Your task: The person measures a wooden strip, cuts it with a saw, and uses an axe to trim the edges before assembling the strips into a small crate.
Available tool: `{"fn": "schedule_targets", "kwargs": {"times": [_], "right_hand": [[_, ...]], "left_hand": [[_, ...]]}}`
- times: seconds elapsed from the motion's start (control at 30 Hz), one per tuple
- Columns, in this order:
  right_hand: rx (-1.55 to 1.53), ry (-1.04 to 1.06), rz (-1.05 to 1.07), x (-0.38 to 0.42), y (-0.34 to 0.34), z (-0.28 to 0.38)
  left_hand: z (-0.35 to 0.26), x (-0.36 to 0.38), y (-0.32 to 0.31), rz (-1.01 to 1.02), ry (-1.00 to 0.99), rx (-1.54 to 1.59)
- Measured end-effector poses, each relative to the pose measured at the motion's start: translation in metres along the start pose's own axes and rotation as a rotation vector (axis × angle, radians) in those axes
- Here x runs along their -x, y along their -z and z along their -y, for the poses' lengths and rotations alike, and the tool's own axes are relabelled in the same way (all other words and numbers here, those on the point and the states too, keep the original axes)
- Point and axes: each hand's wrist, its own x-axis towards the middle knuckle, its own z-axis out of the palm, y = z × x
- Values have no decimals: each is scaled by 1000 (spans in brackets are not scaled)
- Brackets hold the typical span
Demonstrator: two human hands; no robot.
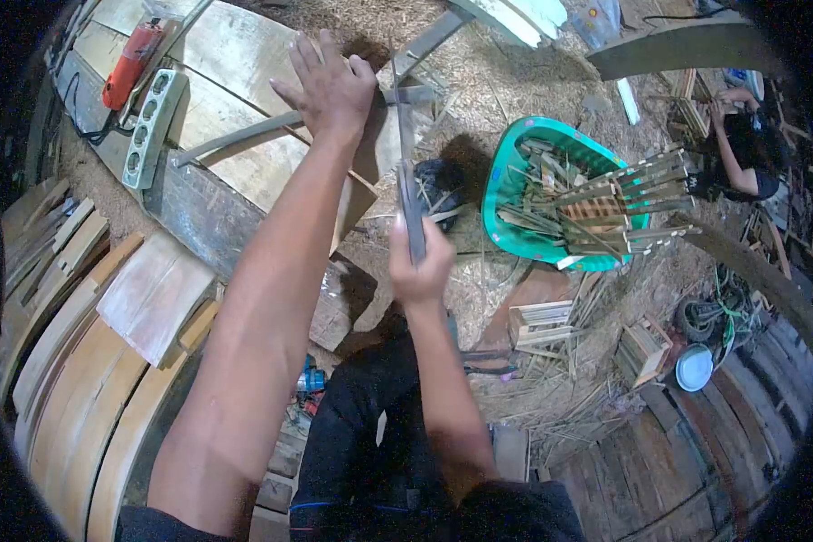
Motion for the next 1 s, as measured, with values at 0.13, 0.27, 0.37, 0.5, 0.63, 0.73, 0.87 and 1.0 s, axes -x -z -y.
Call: {"fn": "schedule_targets", "kwargs": {"times": [0.13, 0.27, 0.37, 0.5, 0.63, 0.73, 0.87, 1.0], "right_hand": [[42, 55, 5, -19, -6, 12], [-11, 53, -11, 25, 10, -1], [-33, 23, 12, -18, -1, 22], [32, -37, 11, -25, -6, 28], [29, 1, -29, 20, 8, 24], [23, -10, 15, -37, -5, 25], [47, 9, -17, -18, 2, 26], [44, 32, -57, 7, 4, 35]], "left_hand": [[0, -2, -1, 12, 4, 12], [2, -8, -9, -78, -16, -39], [0, -2, -4, 20, -8, -71], [-1, 0, 0, 13, -2, -42], [0, -13, -8, -110, -30, -63], [1, -3, -8, -82, -29, -77], [2, 4, -6, -49, -10, -46], [-1, -6, -4, -64, -23, -63]]}}
